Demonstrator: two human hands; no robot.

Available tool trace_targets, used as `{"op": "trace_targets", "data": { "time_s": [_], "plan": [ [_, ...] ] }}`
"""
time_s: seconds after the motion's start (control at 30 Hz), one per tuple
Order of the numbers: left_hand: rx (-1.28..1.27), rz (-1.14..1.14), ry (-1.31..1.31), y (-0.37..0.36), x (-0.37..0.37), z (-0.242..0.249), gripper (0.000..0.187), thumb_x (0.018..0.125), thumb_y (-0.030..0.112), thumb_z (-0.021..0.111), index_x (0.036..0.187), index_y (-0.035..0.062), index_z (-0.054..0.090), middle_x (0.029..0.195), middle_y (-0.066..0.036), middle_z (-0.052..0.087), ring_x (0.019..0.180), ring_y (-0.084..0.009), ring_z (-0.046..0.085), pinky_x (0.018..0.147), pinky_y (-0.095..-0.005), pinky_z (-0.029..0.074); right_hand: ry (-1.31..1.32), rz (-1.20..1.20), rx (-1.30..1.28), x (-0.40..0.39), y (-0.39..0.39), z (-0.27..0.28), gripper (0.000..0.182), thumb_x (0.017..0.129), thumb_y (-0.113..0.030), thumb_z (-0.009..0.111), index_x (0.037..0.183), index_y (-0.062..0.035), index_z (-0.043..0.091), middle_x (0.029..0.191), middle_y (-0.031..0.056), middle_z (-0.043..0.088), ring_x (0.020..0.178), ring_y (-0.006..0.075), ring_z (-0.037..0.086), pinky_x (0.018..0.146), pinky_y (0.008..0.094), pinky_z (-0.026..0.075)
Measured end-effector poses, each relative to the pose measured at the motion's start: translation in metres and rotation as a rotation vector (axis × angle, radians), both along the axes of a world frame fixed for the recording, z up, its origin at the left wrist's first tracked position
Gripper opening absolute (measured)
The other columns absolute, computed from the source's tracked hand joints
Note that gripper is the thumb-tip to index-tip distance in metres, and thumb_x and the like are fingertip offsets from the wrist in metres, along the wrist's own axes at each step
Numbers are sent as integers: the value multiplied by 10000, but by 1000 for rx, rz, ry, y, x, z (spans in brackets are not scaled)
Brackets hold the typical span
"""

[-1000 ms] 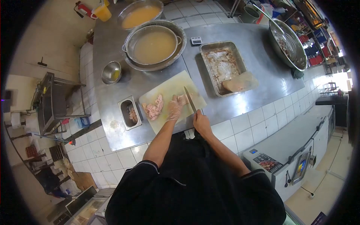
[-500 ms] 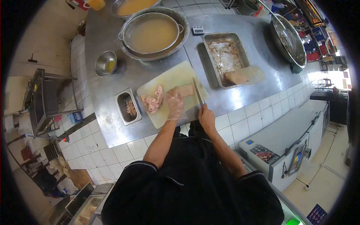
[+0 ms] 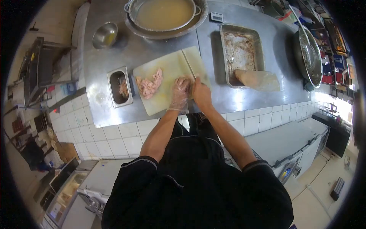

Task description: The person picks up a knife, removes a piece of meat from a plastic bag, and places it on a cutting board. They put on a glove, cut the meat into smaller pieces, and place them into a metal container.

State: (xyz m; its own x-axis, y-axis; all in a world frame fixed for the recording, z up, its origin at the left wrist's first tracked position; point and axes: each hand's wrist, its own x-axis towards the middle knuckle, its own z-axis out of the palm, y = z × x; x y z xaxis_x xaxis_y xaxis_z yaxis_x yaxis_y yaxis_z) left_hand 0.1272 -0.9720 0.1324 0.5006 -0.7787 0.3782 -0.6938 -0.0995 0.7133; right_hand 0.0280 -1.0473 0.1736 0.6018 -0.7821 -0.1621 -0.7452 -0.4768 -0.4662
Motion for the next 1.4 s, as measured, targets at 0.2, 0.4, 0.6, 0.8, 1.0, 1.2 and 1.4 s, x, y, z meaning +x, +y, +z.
{"op": "trace_targets", "data": {
  "time_s": [0.2, 0.4, 0.6, 0.8, 1.0, 1.2, 1.4],
  "plan": [
    [57, 31, -36, -1, 1, -8, 327, 710, 3, 674, 1032, 59, 681, 1068, -120, 661, 1052, -358, 604, 919, -455, 508, 69, 158, -41, 13, -18, -25, 284, 974, -150, 514, 1203, 13, 479, 776, 240, 675, 703, 470, 679, 623, 540, 559],
    [80, 55, -55, -2, 5, -19, 310, 701, 13, 684, 1005, 69, 694, 1031, -109, 671, 1002, -343, 622, 889, -462, 520, 83, 137, -11, 7, -16, -27, 263, 965, -137, 522, 1186, 2, 481, 772, 234, 682, 717, 455, 688, 624, 530, 565],
    [46, 93, -96, -2, 2, -18, 239, 752, 25, 703, 975, 112, 699, 986, -91, 681, 918, -338, 644, 792, -460, 528, 95, 152, 58, -32, -3, -10, 242, 951, -118, 545, 1149, 7, 484, 762, 249, 676, 713, 460, 681, 619, 543, 548],
    [52, 105, -66, -4, 1, -20, 227, 784, 15, 704, 986, 119, 705, 1027, -97, 702, 944, -354, 631, 833, -481, 512, 197, 89, 145, -104, 32, -4, 204, 949, -95, 553, 1109, 5, 477, 763, 264, 667, 701, 474, 663, 622, 570, 535],
    [78, 102, -72, -4, 2, -21, 234, 787, 39, 702, 1008, 118, 700, 1027, -108, 700, 949, -356, 622, 840, -482, 508, 145, 99, 169, -94, 19, 1, 186, 965, -113, 537, 1093, 6, 474, 733, 274, 661, 698, 488, 659, 626, 590, 528],
    [5, 134, -86, -8, 1, -7, 233, 761, 46, 701, 973, 141, 685, 990, -52, 695, 917, -317, 652, 791, -454, 532, 47, 124, 160, -51, -11, 9, 171, 981, -132, 515, 1091, -6, 480, 720, 282, 660, 699, 503, 656, 647, 592, 530],
    [1, 133, -74, -6, 0, -5, 285, 732, 12, 698, 987, 139, 690, 1036, -50, 698, 941, -317, 657, 830, -459, 535, 12, 136, 83, -25, -23, -5, 203, 991, -149, 495, 1120, 7, 496, 723, 286, 661, 704, 504, 658, 656, 595, 529]
  ]
}}
